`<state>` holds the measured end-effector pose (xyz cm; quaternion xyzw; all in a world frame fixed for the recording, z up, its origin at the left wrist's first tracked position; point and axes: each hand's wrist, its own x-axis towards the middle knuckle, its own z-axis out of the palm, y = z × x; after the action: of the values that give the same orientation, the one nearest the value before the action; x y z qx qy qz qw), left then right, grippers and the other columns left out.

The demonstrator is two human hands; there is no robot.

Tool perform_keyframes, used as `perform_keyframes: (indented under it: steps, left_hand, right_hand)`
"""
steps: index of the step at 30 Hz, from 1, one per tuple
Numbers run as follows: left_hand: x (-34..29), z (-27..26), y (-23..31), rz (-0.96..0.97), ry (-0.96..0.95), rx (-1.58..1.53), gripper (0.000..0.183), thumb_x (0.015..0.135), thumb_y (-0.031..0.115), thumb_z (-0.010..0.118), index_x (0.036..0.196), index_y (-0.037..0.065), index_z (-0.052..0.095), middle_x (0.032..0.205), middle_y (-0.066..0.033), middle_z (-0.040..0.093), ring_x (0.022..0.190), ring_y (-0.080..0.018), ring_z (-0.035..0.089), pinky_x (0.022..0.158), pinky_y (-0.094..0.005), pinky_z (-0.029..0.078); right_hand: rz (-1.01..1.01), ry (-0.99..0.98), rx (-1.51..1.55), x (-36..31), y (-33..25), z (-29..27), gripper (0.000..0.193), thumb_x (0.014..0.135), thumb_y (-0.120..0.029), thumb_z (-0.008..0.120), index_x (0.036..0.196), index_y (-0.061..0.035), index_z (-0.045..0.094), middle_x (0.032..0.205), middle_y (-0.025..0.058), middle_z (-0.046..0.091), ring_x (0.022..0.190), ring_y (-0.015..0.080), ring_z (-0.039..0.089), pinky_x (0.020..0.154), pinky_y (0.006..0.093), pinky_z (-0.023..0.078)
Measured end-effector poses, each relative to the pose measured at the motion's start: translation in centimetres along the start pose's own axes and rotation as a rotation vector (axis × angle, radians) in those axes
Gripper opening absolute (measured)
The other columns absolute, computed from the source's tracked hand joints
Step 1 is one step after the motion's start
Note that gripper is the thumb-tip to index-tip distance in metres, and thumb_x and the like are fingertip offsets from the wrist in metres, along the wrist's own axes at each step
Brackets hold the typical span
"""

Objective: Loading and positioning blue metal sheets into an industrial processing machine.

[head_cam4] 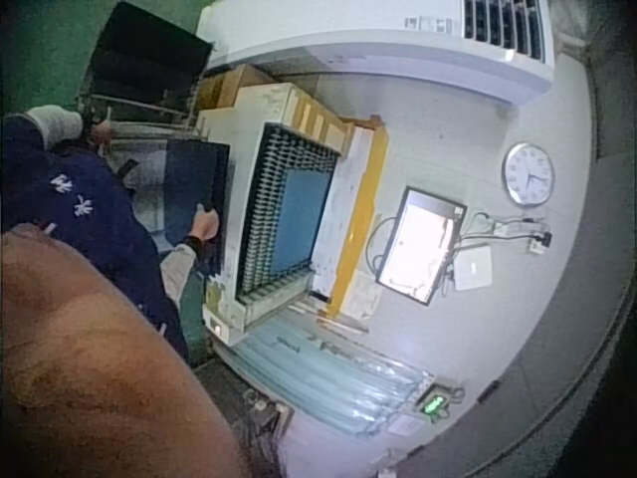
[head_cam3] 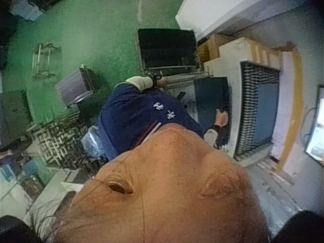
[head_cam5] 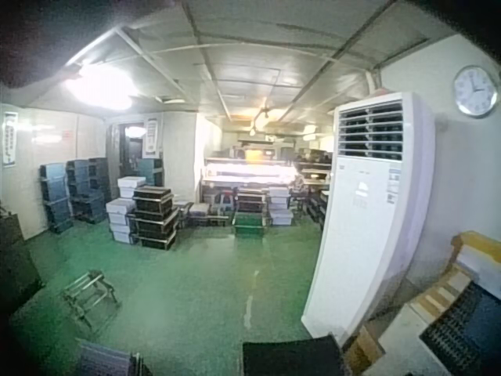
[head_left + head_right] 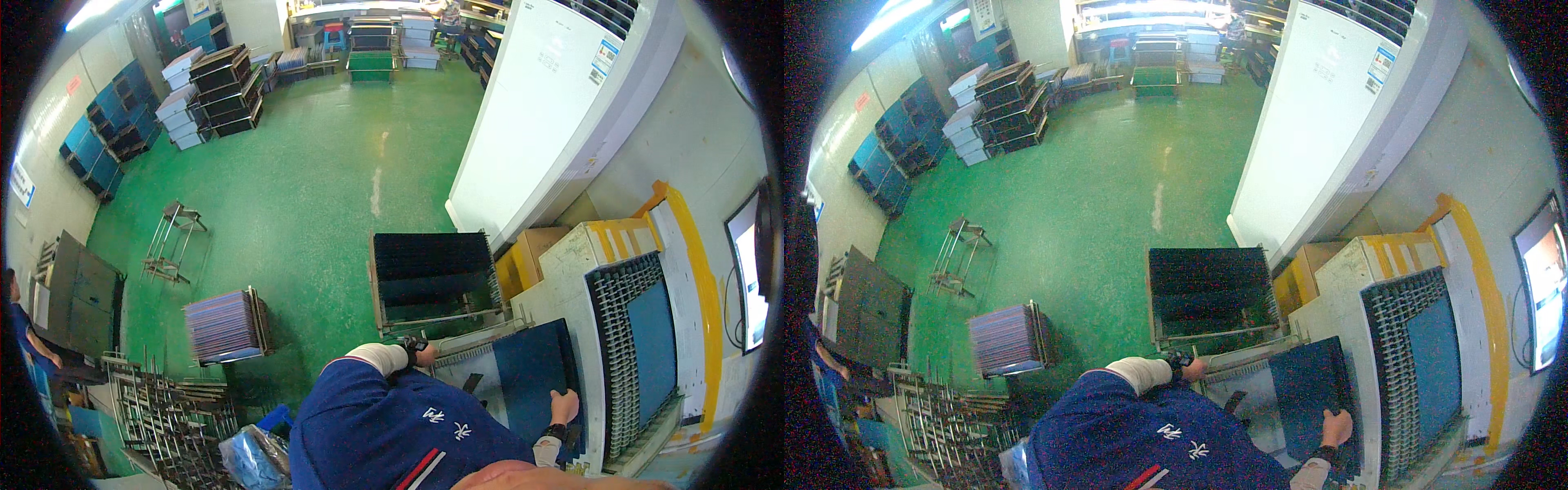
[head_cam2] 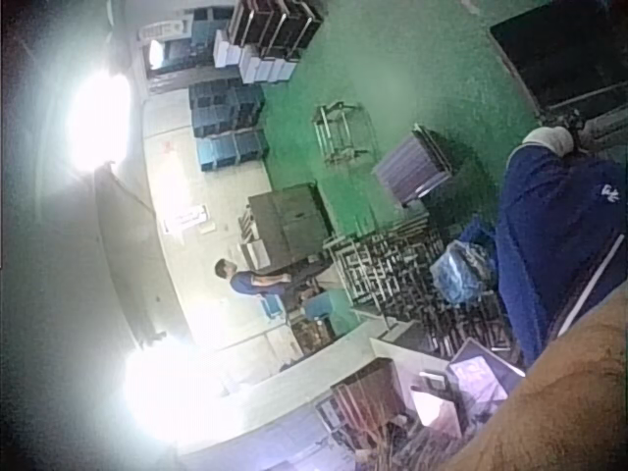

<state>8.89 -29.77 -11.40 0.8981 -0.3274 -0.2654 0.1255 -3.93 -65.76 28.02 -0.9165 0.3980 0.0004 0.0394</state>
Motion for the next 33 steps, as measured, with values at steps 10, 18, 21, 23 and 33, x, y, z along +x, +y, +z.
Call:
perform_keyframes:
  steps: [10,18,21,23,33]
  left_hand:
    - [-2.2,-2.8,1.0,0.084,0.065,-0.001,0.018,0.075,0.018,0.059,0.083,0.007,0.070,0.079,-0.0144,0.062,0.074,-0.0314,0.062,0.063,-0.0450,0.047]
    - [-1.7,-2.2,0.8,0.032,0.044,-0.076,0.018,0.075,0.019,0.058,0.082,0.009,0.071,0.082,-0.0138,0.062,0.077,-0.0308,0.061,0.068,-0.0464,0.046]
    - [-0.5,-0.4,0.1,0.057,0.016,0.005,0.018,0.075,0.019,0.057,0.081,0.010,0.071,0.083,-0.0125,0.061,0.079,-0.0294,0.060,0.069,-0.0468,0.045]
    - [0.3,1.0,-0.4,0.079,-0.001,0.070,0.017,0.075,0.019,0.057,0.081,0.011,0.071,0.084,-0.0116,0.061,0.081,-0.0284,0.060,0.069,-0.0470,0.045]
    - [0.9,1.9,-0.7,0.117,-0.077,0.063,0.018,0.077,0.020,0.057,0.082,0.015,0.072,0.084,-0.0083,0.059,0.085,-0.0249,0.057,0.070,-0.0472,0.042]
  right_hand:
    - [0.013,-0.017,0.003,-0.2,-0.5,-0.5,0.054,0.068,-0.026,0.078,0.110,0.0035,0.064,0.112,0.0221,0.064,0.106,0.0359,0.060,0.090,0.0413,0.047]
    - [0.013,-0.002,-0.015,-0.4,-0.7,-0.6,0.052,0.068,-0.028,0.078,0.109,0.0013,0.065,0.111,0.0206,0.064,0.105,0.0361,0.060,0.089,0.0419,0.047]
    - [0.022,-0.042,-0.017,-0.3,-0.8,-0.9,0.052,0.068,-0.028,0.079,0.108,0.0014,0.065,0.111,0.0202,0.064,0.105,0.0360,0.060,0.089,0.0420,0.047]
    - [0.027,-0.062,-0.014,-0.3,-0.9,-1.1,0.052,0.068,-0.028,0.079,0.108,0.0016,0.065,0.111,0.0204,0.064,0.105,0.0359,0.060,0.089,0.0420,0.047]
    - [-0.002,-0.024,-0.046,-0.1,-0.5,-0.3,0.053,0.069,-0.028,0.078,0.111,0.0016,0.064,0.112,0.0210,0.064,0.106,0.0357,0.060,0.090,0.0418,0.047]
